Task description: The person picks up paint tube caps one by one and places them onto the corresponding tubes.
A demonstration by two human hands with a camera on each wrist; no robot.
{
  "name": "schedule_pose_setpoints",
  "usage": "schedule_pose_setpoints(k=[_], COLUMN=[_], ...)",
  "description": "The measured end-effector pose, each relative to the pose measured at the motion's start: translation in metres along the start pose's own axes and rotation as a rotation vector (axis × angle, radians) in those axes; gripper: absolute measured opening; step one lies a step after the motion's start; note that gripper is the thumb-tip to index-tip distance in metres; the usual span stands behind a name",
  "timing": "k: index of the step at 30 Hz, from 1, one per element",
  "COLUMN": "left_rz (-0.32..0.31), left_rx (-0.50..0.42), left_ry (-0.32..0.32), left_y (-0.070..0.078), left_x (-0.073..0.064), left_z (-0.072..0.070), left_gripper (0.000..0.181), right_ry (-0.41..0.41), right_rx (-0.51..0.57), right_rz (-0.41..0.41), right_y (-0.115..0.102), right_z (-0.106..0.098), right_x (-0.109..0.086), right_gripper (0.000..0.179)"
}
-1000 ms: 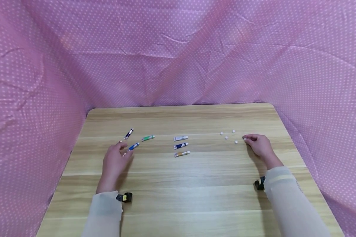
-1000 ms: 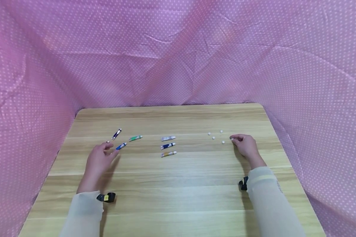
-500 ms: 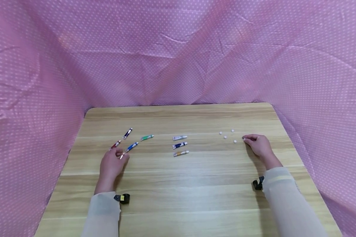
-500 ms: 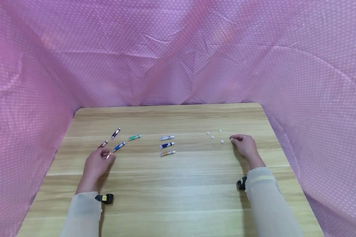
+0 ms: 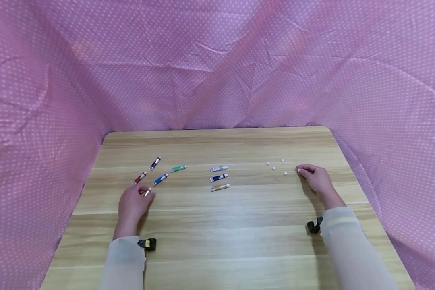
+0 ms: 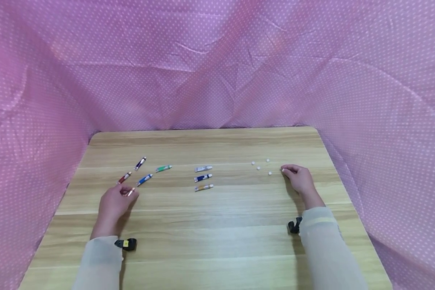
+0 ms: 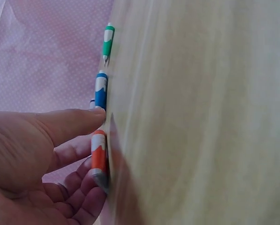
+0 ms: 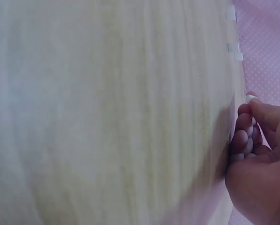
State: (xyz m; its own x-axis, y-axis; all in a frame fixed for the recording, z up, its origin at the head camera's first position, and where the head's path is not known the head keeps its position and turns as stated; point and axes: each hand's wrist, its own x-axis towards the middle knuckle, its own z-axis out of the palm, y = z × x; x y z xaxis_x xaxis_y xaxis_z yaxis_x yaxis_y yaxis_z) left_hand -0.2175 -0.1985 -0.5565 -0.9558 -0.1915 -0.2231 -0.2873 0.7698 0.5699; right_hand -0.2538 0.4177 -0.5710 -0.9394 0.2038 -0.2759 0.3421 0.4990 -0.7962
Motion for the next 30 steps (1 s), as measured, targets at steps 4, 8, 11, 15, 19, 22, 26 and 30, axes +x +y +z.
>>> schedule_pose_setpoints(k=[4, 8, 11, 15, 19, 22, 26, 30], left_rz=[-0.008, -0.011, -0.006, -0.017, -0.029, -0.012, 0.0, -0.011], left_rx=[-0.004, -0.011, -0.019, -0.044, -0.08, -0.113, -0.181, -0.214], left_ry=[0.012, 0.019, 0.015, 0.0, 0.001, 0.025, 0.033, 0.011], left_y=[-0.003, -0.004, -0.006, -0.007, -0.003, 0.0, 0.003, 0.007], left_x=[-0.002, -0.002, -0.002, -0.004, -0.006, -0.008, -0.013, -0.018], left_z=[0.0, 0.001, 0.002, 0.0, -0.002, -0.003, -0.002, 0.001], left_gripper=[0.032, 0.025, 0.024, 0.027, 0.031, 0.032, 0.033, 0.035], right_ry=[-0.008, -0.003, 0.024, 0.063, 0.088, 0.09, 0.077, 0.068], right_rx=[0.072, 0.208, 0.32, 0.498, 0.677, 0.798, 0.935, 1.04], right_rz=[-0.012, -0.022, -0.02, 0.021, 0.058, 0.054, 0.029, 0.017], right_y=[0.0, 0.005, 0.008, 0.007, 0.0, -0.005, -0.011, -0.016], right_z=[0.0, -0.001, -0.002, -0.004, -0.004, -0.004, -0.004, -0.002], right_x=[-0.001, 0.0, -0.003, -0.011, -0.02, -0.027, -0.035, -0.041], right_gripper=[0.043, 0.045, 0.045, 0.037, 0.022, 0.016, 0.017, 0.022])
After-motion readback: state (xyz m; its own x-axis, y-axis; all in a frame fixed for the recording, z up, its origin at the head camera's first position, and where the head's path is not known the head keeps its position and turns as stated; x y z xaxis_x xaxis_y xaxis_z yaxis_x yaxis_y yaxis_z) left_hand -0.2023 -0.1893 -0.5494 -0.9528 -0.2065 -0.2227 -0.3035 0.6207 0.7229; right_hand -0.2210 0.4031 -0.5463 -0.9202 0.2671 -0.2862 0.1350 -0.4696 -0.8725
